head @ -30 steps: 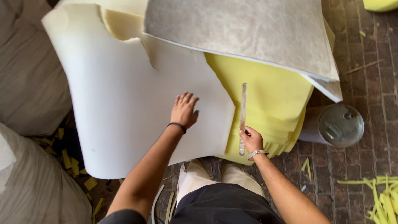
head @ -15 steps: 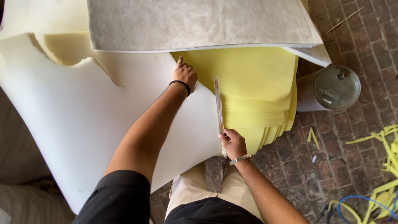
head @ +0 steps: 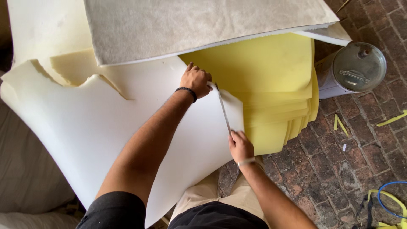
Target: The person cuts a piece of white foam, applies adhesive with a spray gun, and attaches a gray fabric layer. They repeat this process, smoothing the fabric and trimming excess material. The person handles foam sheets, fabric, and tools on a wooden workbench.
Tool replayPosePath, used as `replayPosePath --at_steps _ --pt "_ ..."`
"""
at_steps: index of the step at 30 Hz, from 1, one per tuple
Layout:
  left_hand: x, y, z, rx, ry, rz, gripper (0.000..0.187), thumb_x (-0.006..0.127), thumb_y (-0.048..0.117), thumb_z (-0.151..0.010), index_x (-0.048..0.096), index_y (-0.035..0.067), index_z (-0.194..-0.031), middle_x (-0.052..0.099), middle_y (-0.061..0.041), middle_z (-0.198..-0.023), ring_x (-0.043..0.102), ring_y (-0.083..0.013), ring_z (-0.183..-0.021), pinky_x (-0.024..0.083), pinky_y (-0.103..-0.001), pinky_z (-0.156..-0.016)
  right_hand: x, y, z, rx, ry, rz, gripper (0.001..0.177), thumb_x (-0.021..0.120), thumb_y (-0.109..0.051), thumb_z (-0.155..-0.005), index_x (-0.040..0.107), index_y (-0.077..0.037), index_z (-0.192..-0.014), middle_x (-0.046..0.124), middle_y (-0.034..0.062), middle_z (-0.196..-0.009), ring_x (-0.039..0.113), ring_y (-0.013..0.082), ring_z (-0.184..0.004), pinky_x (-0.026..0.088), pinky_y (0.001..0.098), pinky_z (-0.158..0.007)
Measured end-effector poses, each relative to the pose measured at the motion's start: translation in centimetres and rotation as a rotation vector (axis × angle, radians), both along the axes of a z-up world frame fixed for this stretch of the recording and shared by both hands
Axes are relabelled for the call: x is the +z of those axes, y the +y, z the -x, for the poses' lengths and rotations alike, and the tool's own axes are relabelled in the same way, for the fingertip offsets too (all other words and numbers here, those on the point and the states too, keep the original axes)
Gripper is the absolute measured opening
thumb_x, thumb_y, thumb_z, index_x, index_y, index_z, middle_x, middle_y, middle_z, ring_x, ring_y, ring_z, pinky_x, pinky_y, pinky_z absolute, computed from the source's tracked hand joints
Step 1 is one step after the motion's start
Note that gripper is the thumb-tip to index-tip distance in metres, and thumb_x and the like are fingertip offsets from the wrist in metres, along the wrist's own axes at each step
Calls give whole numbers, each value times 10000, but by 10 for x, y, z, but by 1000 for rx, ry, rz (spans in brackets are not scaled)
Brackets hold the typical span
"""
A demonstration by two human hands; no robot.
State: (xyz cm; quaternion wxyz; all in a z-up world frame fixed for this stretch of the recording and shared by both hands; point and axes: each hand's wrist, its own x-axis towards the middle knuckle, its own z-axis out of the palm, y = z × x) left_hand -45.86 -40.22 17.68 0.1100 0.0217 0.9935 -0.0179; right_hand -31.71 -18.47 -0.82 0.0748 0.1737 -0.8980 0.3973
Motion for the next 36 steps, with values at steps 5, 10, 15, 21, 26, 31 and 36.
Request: replayPosePath --at_steps 5,10,15,21,26,31,36 --pt "-2 -1 -4 -1 50 -127 266 784 325 -848 775 226 -1095 733 -6 -1125 499 -225 -1304 144 -457 -1235 0 -14 26 -17 47 45 209 720 -168 -931 740 -73 -1116 701 81 -945 697 258 -769 591 380 -661" --pt "1 -3 -3 2 67 -142 189 791 288 -880 799 202 -1048 752 -4 -1089 570 -216 -1241 283 -401 -1215 -7 -21 34 -11 20 37 191 709 -166 -955 717 -65 -1118 704 73 -1002 696 247 -782 593 358 -667" --pt "2 -3 -1 -5 175 -209 192 799 223 -824 807 207 -1015 760 -2 -1068 555 -228 -1240 235 -439 -1204 -42 39 -63 39 -123 -11 201 708 -191 -903 753 -83 -1067 740 56 -947 718 221 -717 599 345 -611" --pt "2 -7 7 51 38 -172 281 777 303 -848 779 234 -1121 728 -19 -1203 532 -238 -1314 247 -428 -1243 -76 45 -32 68 -70 19 215 700 -193 -933 737 -24 -1062 752 83 -952 721 206 -708 606 318 -597" --pt "-10 19 21 44 -37 40 524 674 541 -922 671 175 -1297 700 -52 -1253 516 -266 -1320 168 -493 -1263 -63 82 -66 14 -286 46 235 715 -178 -912 720 -22 -1089 749 90 -921 696 174 -626 589 288 -487" --pt "-47 80 38 -52 -262 31 688 755 632 -801 661 164 -1297 631 -89 -1347 481 -297 -1352 362 -479 -1104 -39 104 -80 -155 -624 319 208 671 -187 -947 675 -51 -1105 722 60 -865 702 139 -594 567 285 -474" --pt "-61 106 46 -229 -416 182 621 770 643 -785 749 190 -1210 690 -49 -1287 547 -274 -1313 436 -450 -1081 7 70 -53 -179 -952 737 368 547 -235 -970 566 -140 -1325 683 74 -667 635 158 -496 542 309 -405"
